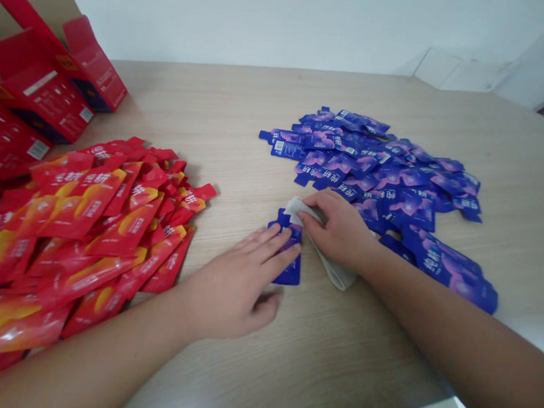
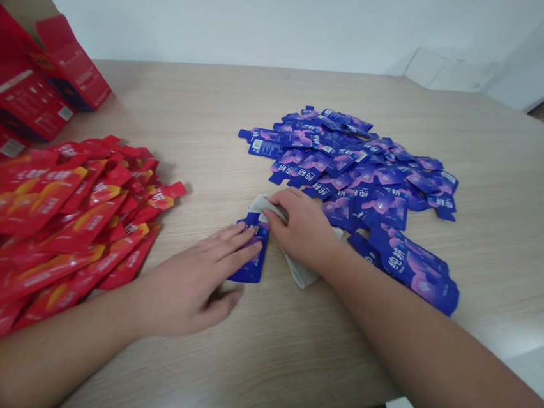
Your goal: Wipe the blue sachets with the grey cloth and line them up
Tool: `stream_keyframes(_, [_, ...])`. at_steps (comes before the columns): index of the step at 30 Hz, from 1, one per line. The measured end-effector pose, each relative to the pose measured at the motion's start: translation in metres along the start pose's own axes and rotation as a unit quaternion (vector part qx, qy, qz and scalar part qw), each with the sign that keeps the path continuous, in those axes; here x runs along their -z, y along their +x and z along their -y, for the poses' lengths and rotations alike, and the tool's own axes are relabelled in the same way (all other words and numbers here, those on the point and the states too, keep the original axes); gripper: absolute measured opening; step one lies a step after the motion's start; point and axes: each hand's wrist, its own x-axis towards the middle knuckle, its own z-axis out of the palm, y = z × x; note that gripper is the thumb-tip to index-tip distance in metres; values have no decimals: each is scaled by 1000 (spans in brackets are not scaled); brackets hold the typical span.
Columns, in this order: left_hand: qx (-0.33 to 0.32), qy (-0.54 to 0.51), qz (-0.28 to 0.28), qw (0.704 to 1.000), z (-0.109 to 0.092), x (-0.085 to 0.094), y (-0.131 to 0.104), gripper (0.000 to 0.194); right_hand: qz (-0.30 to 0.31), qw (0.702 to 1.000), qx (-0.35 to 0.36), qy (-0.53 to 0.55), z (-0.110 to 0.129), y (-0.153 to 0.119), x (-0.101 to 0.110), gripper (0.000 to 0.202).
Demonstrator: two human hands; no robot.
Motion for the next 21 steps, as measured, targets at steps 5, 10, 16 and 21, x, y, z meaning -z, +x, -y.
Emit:
stream_keyframes(5, [37,49,-24,998,-8,2,2,41,-51,998,-24,39,10,-4,6,3])
stream_keyframes(10, [108,170,-50,978,-6,4,-5,72,-130,988,-51,60,20,-8,18,5])
stream_keyframes(16, [113,146,-26,983,-2,9,0,42,-131,987,-60,74,22,-11,23,7])
stream_keyframes(21, [-25,35,-4,999,-7,12,4,60,-131,983,-82,96,20,-10,21,8])
